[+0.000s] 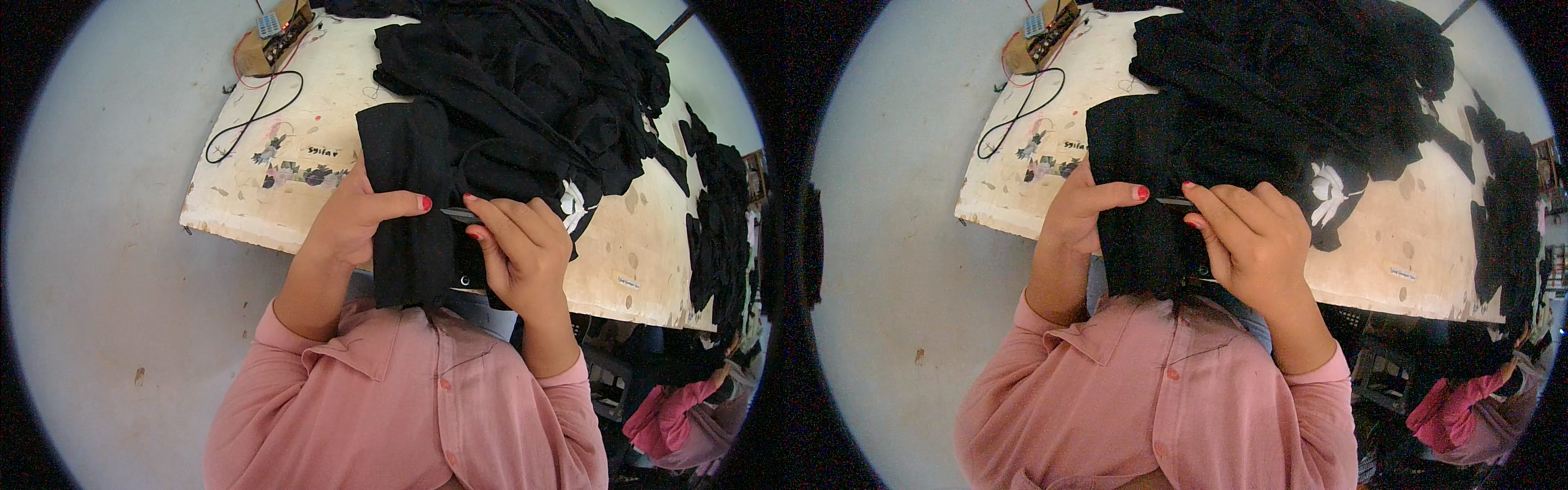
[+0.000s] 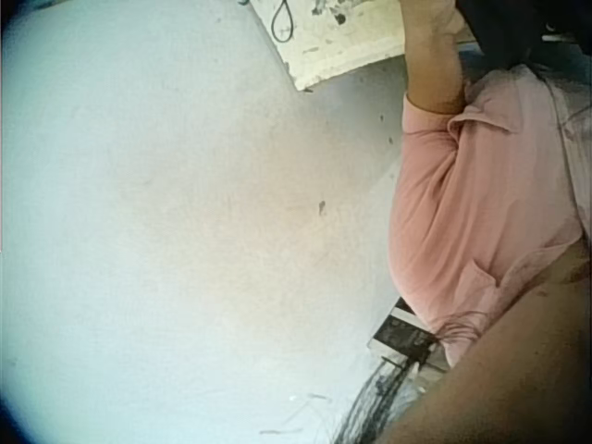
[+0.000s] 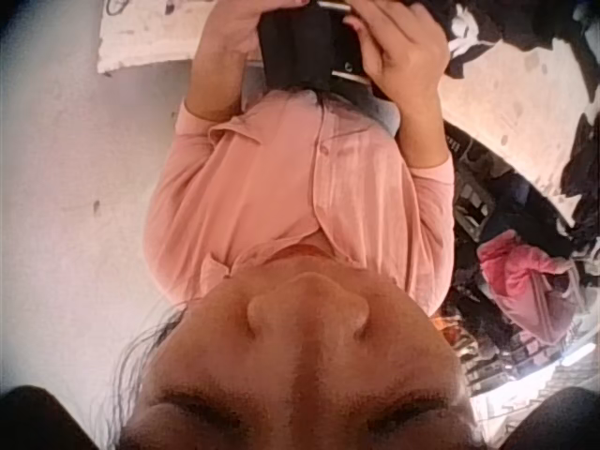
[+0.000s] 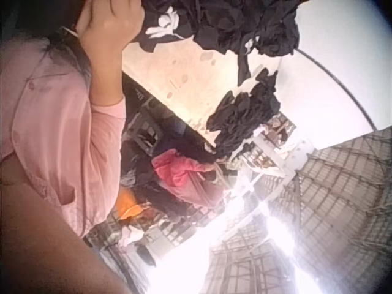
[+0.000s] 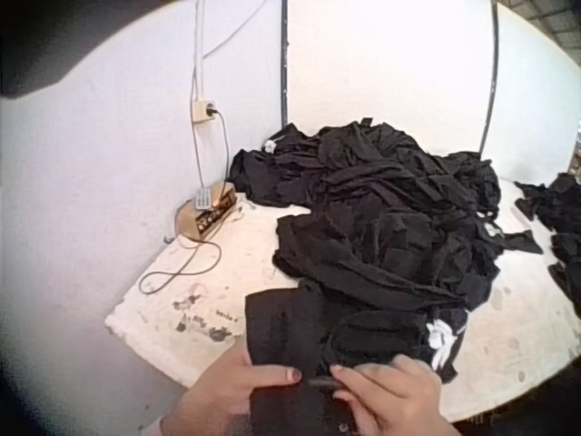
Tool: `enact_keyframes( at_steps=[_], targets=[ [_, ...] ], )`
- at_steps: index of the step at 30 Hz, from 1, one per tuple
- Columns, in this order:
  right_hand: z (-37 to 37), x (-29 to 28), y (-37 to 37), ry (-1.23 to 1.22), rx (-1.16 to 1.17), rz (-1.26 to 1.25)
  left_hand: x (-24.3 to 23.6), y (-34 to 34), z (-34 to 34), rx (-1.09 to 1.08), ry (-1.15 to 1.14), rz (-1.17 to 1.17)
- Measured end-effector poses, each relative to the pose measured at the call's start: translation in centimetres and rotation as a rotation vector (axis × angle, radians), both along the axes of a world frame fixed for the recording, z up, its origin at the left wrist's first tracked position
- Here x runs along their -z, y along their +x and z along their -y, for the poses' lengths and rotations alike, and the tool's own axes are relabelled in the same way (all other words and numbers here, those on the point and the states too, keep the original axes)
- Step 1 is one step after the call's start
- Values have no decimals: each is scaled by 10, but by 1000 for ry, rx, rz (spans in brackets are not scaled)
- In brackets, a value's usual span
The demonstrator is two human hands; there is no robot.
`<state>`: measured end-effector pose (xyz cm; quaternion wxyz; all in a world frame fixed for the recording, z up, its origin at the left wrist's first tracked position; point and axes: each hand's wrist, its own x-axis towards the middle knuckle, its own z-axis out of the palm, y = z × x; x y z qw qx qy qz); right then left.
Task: The person uses small scissors to cut a black fabric garment on a worktable, repeatedly trimming edges and small sections. The person repositions the garment several times to access different areas and continues cutting along seams and edges.
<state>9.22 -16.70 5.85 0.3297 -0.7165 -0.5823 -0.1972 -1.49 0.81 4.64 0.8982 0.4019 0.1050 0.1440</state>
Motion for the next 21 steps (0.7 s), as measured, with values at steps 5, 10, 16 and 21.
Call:
enact_keyframes(
  at_steps=[5, 10, 16, 21],
  targets=[
    [-3, 1, 4, 23, -4, -29, 0, -1, -2, 15, -12, 5],
    [-5, -1, 4, 113, -48, -342, 3, 1, -3, -5, 11, -22],
    [-14, -1, -2, -65, -229, -250, 5, 3, -4, 24, 33, -36],
    [-8, -7, 6, -94, -651, -734, 5, -1, -6, -18, 62, -71]
  ],
)
